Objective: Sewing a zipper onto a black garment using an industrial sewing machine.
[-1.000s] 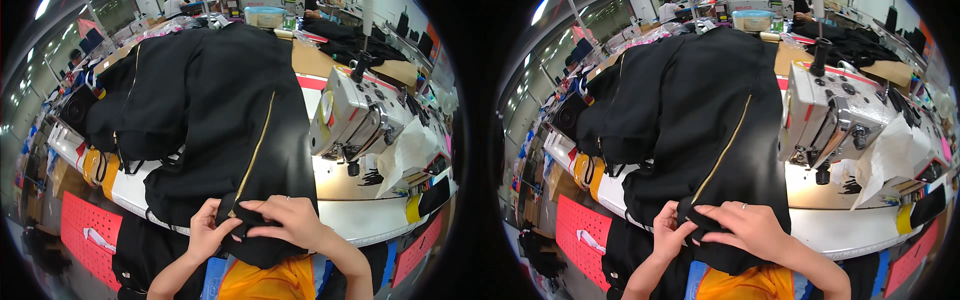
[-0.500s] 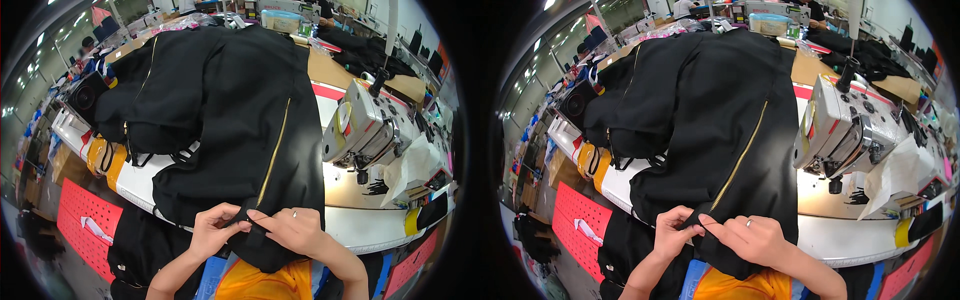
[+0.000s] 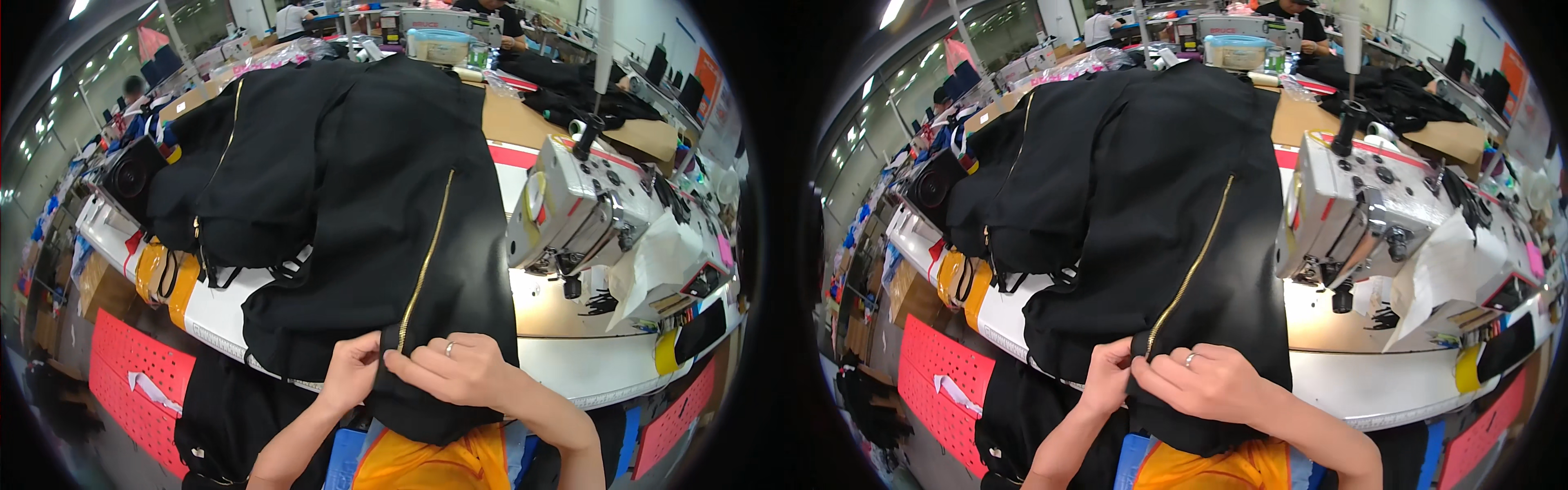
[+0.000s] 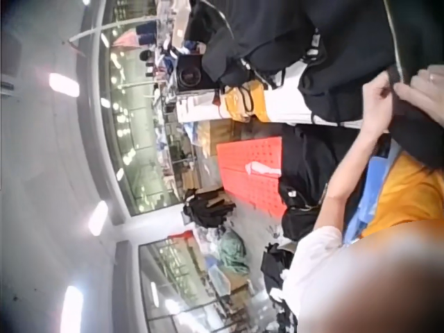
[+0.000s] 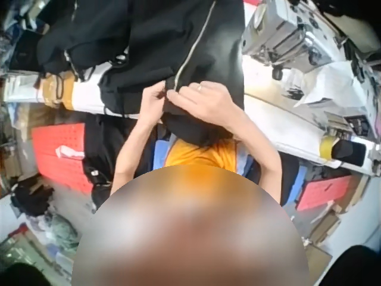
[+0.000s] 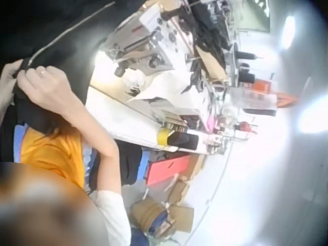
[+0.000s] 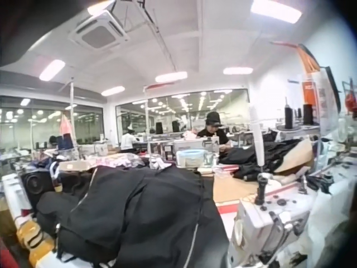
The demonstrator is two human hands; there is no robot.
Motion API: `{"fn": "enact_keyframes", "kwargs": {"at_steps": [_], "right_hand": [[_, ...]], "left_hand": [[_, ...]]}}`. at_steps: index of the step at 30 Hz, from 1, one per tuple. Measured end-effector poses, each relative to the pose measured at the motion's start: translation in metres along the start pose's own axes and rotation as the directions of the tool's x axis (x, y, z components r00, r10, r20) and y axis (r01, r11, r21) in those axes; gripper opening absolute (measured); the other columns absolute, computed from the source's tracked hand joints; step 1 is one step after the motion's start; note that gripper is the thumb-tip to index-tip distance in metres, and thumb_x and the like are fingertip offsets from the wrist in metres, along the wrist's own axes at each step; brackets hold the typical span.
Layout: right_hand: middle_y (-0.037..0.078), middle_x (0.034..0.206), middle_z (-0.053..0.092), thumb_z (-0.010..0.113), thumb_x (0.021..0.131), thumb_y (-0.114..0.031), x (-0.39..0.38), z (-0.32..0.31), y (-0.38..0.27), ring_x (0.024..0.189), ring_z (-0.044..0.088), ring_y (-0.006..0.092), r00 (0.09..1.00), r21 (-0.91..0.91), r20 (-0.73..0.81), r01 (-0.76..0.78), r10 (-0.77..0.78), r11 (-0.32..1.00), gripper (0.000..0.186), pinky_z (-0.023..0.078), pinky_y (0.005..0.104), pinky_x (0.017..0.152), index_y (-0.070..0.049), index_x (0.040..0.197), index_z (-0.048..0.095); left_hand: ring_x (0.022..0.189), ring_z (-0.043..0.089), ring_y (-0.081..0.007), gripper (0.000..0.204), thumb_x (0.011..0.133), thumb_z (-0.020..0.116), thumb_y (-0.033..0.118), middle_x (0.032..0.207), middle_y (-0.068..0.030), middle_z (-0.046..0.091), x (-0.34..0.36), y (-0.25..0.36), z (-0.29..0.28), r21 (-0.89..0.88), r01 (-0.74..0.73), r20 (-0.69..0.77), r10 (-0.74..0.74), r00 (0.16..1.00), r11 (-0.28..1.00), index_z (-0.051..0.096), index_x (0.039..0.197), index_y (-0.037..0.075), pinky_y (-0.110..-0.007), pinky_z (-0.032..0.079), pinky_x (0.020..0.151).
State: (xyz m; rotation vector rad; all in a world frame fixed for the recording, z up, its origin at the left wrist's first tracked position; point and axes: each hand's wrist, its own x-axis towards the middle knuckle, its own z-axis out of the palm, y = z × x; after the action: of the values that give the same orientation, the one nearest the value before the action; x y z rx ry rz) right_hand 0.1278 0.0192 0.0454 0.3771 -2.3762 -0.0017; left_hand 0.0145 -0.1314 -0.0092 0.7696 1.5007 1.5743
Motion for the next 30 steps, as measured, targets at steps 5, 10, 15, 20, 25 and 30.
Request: {"fn": "enact_keyframes", "kwargs": {"at_steps": [5,10,15,20,25,30], "right_hand": [[-0.006,0.065,0.045,0.063,0.068,-0.01,0.002,0.01,-0.017,0.053,0.043,0.0036,0.966,0.121,-0.216,0.173,-0.144,0.977,0.027,0.032,0.0165,0.049,-0.013,0.094,0.068],[-0.006,0.064,0.046,0.067,0.071,-0.012,-0.009,0.011,-0.027,0.053,0.045,0.0045,0.988,0.134,-0.029,0.155,-0.153,0.979,0.029,0.034,0.0166,0.049,-0.012,0.1,0.068],[0.002,0.07,0.061,0.074,0.076,-0.01,-0.047,-0.012,-0.013,0.056,0.059,0.0143,0.898,0.474,0.05,-0.407,0.438,0.781,0.026,0.047,0.0231,0.054,-0.005,0.1,0.066],[0.003,0.091,0.056,0.06,0.087,0.001,-0.06,-0.017,-0.016,0.086,0.053,0.0085,0.516,0.852,0.337,-0.523,0.787,-0.022,0.02,0.044,0.022,0.077,-0.003,0.103,0.05],[0.01,0.098,0.064,0.069,0.081,0.0,-0.052,-0.015,-0.017,0.077,0.066,0.0201,0.759,0.8,0.217,-0.498,0.614,0.333,0.036,0.05,0.0278,0.063,-0.008,0.113,0.053],[0.012,0.104,0.063,0.061,0.087,0.002,-0.063,-0.019,-0.025,0.091,0.064,0.0167,0.688,0.706,0.197,-0.594,0.699,0.386,0.027,0.05,0.0264,0.079,0.0,0.114,0.054]], "left_hand": [[0.105,0.058,-0.0169,0.037,0.084,0.06,-0.006,0.117,-0.0105,0.059,0.027,-0.001,0.01,0.196,-0.248,-0.173,0.282,0.944,0.949,0.056,0.121,-0.001,-0.031,0.047,0.09],[0.11,0.055,-0.0204,0.041,0.085,0.058,-0.007,0.124,-0.0123,0.055,0.047,0.004,0.005,0.481,-0.42,0.017,0.471,0.882,0.77,0.053,0.125,0.0,-0.033,0.046,0.093],[0.115,0.053,-0.0238,0.046,0.085,0.056,-0.007,0.13,-0.0141,0.051,0.061,0.01,-0.003,0.696,-0.511,0.244,0.504,0.829,0.505,0.049,0.129,0.001,-0.035,0.044,0.097],[0.088,0.063,-0.0193,0.047,0.075,0.071,-0.008,0.115,-0.0146,0.054,-0.005,0.029,0.024,0.519,-0.523,0.134,0.54,0.831,0.676,0.054,0.118,-0.001,-0.028,0.054,0.073],[0.086,0.062,-0.0138,0.078,0.065,0.089,0.018,0.103,-0.0085,0.051,-0.004,0.033,0.048,0.229,-0.367,0.151,0.34,0.928,0.902,0.038,0.121,0.004,-0.025,0.051,0.07],[0.063,0.061,-0.0115,0.02,0.087,0.057,-0.009,0.081,-0.0115,0.06,-0.007,0.032,0.05,0.193,-0.354,0.012,0.359,0.933,0.915,0.048,0.104,-0.003,-0.022,0.051,0.057]]}}
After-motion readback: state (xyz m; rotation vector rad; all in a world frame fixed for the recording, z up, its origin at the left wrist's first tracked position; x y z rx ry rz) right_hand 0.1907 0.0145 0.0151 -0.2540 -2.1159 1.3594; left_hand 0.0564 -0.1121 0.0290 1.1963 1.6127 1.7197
